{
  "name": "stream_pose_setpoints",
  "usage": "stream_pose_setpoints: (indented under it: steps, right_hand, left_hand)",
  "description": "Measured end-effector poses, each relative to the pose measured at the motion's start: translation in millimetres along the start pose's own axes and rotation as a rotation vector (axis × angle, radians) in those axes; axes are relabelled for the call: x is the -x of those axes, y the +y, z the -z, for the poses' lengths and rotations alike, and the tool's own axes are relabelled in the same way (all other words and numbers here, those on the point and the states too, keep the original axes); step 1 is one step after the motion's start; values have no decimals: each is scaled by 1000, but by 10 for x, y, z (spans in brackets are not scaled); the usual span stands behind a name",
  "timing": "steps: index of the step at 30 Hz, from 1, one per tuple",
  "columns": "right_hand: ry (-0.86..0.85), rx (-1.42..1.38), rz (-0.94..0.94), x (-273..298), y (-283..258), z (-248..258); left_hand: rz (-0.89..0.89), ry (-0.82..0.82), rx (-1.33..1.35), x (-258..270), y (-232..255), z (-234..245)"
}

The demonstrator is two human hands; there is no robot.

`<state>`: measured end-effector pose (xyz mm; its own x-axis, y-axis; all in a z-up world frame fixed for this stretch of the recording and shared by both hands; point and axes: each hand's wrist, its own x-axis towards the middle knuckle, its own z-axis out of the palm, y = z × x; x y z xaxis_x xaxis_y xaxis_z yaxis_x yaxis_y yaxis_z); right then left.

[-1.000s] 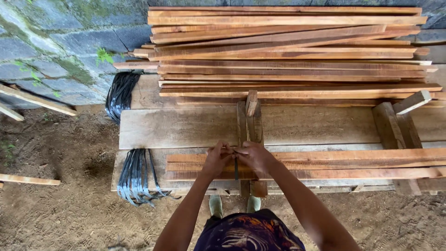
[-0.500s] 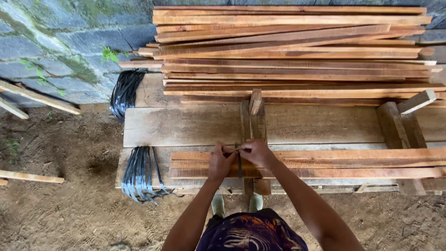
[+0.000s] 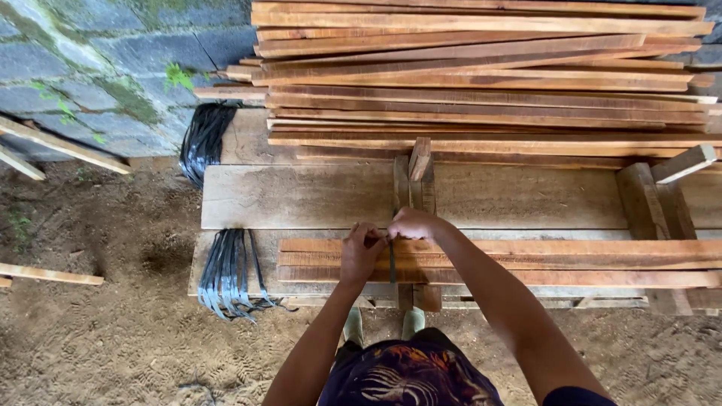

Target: Tying bundles of wooden planks together with black plastic straps.

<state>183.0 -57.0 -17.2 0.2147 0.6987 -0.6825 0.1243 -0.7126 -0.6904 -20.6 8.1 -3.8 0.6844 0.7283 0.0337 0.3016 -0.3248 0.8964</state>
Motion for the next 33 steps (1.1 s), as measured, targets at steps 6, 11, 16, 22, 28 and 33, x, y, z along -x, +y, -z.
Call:
stream_pose_setpoints:
  steps: [6,11,16,22,28,33]
  right_hand:
    - [-12,-17,-28,275,-238,-6]
    - [-21,-24,-50,104,-116,13]
    - [-59,-14,-77,119,-77,-7]
    - [-46,-15,-9,174,-160,38]
    - [-49,-65,3,86,-40,27]
    - [248,258,295,-39,46,-75]
  left_hand:
    - [-234,84,-52,29,-211,-136]
    - [-262,88,-109,67,-249,-189]
    - [-198,71,-142,106,-281,-249]
    - [-253,101,-226,37,-314,-279]
    - [-353,123,-363,-12,-344,-281]
    - [-312,58,-506,-60,-219,-355]
